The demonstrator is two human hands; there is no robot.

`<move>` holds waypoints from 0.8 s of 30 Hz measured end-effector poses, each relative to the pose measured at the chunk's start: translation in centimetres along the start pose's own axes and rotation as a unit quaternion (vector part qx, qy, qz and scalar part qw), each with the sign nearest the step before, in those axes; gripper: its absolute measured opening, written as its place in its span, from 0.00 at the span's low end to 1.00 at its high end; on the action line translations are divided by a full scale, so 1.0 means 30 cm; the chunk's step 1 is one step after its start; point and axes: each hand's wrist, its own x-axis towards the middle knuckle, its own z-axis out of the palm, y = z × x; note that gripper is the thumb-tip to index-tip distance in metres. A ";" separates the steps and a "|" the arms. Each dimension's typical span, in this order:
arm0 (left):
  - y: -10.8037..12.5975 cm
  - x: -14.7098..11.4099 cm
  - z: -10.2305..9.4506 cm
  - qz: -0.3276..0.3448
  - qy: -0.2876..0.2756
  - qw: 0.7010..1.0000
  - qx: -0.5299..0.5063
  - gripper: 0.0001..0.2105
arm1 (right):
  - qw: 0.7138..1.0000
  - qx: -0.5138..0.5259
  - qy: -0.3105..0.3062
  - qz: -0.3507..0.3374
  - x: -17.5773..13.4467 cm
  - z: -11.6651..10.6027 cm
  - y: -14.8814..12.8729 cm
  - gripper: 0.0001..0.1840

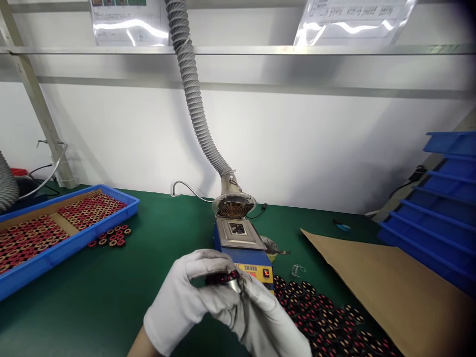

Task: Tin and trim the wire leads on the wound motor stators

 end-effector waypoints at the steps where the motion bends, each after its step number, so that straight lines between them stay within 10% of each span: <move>1: -0.006 0.003 0.010 0.007 0.021 1.000 -0.011 0.06 | 1.000 0.000 -0.003 -0.002 0.001 0.008 0.002 0.08; 9: -0.043 0.007 0.010 -0.011 0.199 0.972 -0.126 0.05 | 1.000 0.026 -0.001 0.010 -0.003 0.003 -0.009 0.13; 14: 0.002 0.012 0.019 -0.052 0.082 0.995 -0.024 0.06 | 0.999 0.032 -0.017 -0.007 0.003 -0.001 -0.004 0.13; 21: -0.003 0.008 0.003 0.047 0.230 0.970 -0.069 0.05 | 0.999 0.044 -0.013 0.011 0.000 -0.004 -0.004 0.11; 24: 0.004 0.004 -0.016 -0.005 0.153 0.988 -0.008 0.09 | 0.998 0.050 -0.023 0.013 0.006 -0.006 -0.001 0.09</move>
